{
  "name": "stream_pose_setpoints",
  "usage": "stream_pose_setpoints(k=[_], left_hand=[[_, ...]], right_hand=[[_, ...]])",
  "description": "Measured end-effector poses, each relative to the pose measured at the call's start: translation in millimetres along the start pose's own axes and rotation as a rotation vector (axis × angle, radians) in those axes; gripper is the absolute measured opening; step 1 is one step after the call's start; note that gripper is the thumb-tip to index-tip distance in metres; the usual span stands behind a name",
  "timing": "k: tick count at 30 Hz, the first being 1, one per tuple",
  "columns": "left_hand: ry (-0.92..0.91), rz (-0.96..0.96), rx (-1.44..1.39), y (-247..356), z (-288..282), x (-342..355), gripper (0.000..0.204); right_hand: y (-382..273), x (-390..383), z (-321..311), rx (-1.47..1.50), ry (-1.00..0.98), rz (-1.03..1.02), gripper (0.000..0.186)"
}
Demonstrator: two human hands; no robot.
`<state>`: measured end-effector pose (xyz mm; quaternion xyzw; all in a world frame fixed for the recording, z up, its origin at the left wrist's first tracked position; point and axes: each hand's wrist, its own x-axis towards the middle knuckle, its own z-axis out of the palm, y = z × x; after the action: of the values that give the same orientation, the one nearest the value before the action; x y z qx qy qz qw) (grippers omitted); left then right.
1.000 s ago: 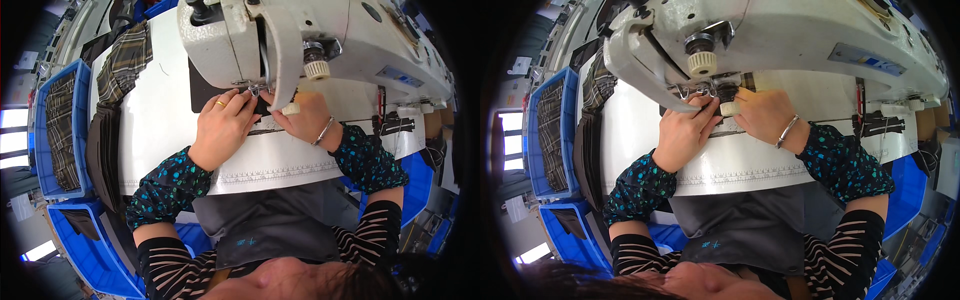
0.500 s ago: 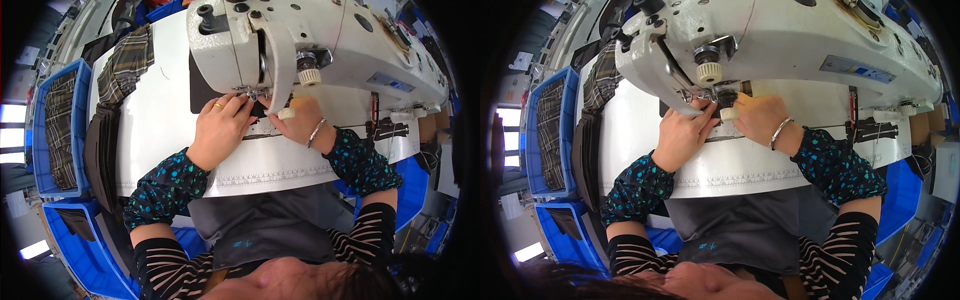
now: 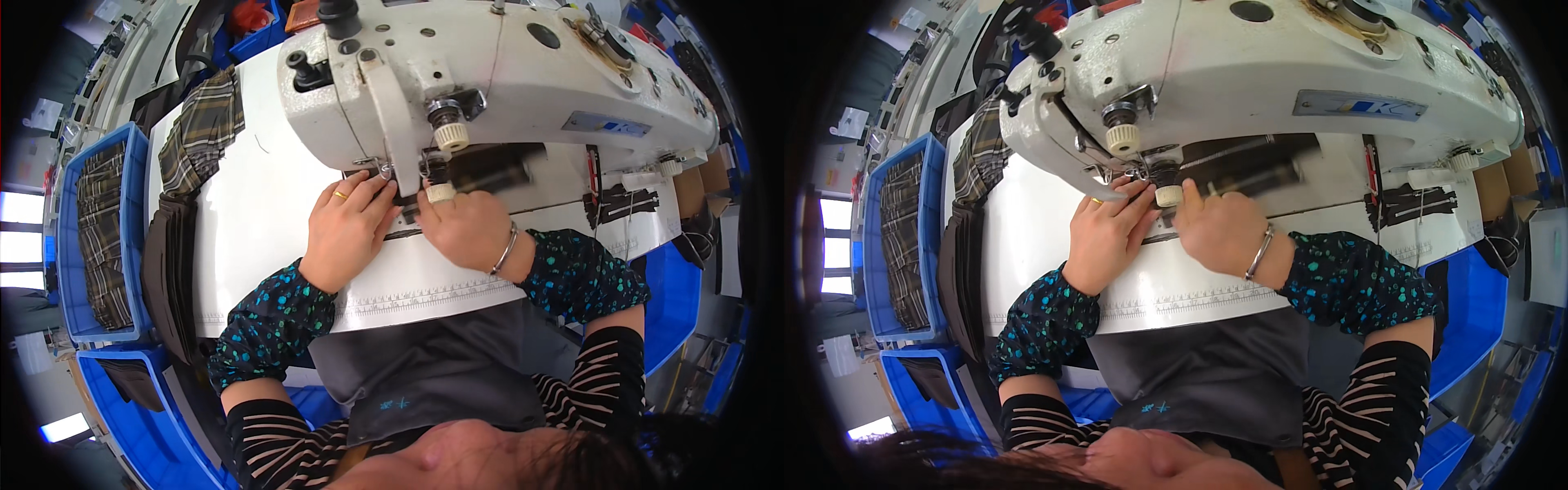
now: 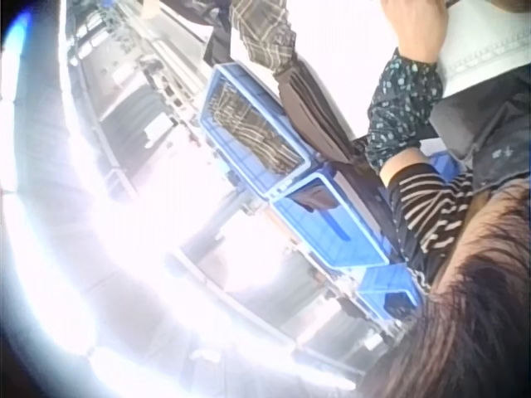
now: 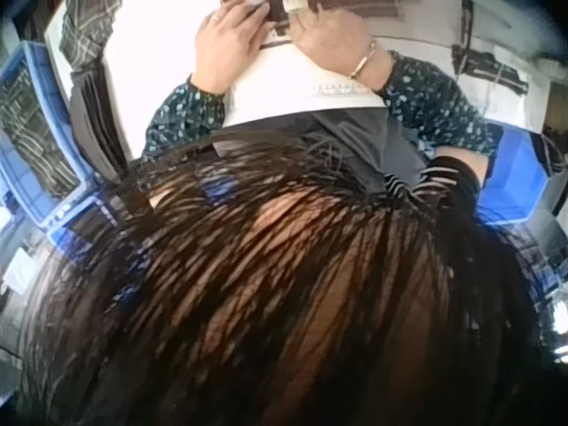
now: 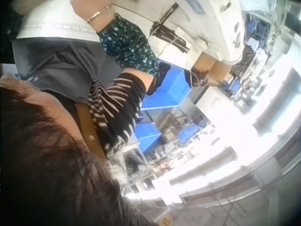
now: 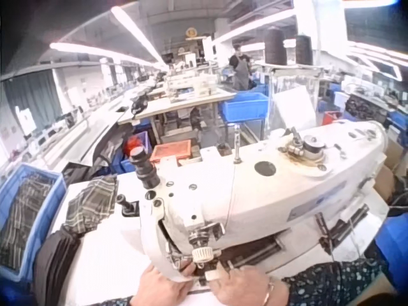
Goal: The person uses a sewing machine to attach a zipper to a black fabric piece. They align the zipper, sew along the edge, and trim excess threads. The person then attaches a plaid fabric piece to the zipper assembly and sews it in place.
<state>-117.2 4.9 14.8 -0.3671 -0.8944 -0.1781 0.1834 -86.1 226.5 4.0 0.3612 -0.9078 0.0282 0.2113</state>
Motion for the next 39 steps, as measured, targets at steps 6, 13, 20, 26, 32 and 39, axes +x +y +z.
stream_pose_setpoints(k=[6,13,20,26,32,39], left_hand=[[-0.058,0.007,0.005,-3.8,0.1,0.8,0.024],[0.015,0.192,0.121,2.1,-4.5,1.3,0.026],[-0.063,0.326,0.330,16.1,20.0,20.7,0.042],[-0.147,0.256,0.447,20.6,25.5,27.8,0.049],[-0.106,0.245,0.499,14.1,30.3,24.1,0.048],[-0.217,0.220,0.530,21.8,34.1,29.5,0.045]], right_hand=[[12.2,-11.4,-37.9,0.019,0.214,0.003,0.015],[210.7,-80.0,-206.0,-0.766,0.663,0.608,0.027],[319.2,-199.6,-224.7,0.067,0.735,1.095,0.042],[264.9,-248.9,-126.8,-0.076,0.962,1.243,0.047],[286.2,-193.1,-185.0,0.067,1.063,1.060,0.045],[290.1,-245.1,-166.6,-0.068,0.912,1.100,0.048]])
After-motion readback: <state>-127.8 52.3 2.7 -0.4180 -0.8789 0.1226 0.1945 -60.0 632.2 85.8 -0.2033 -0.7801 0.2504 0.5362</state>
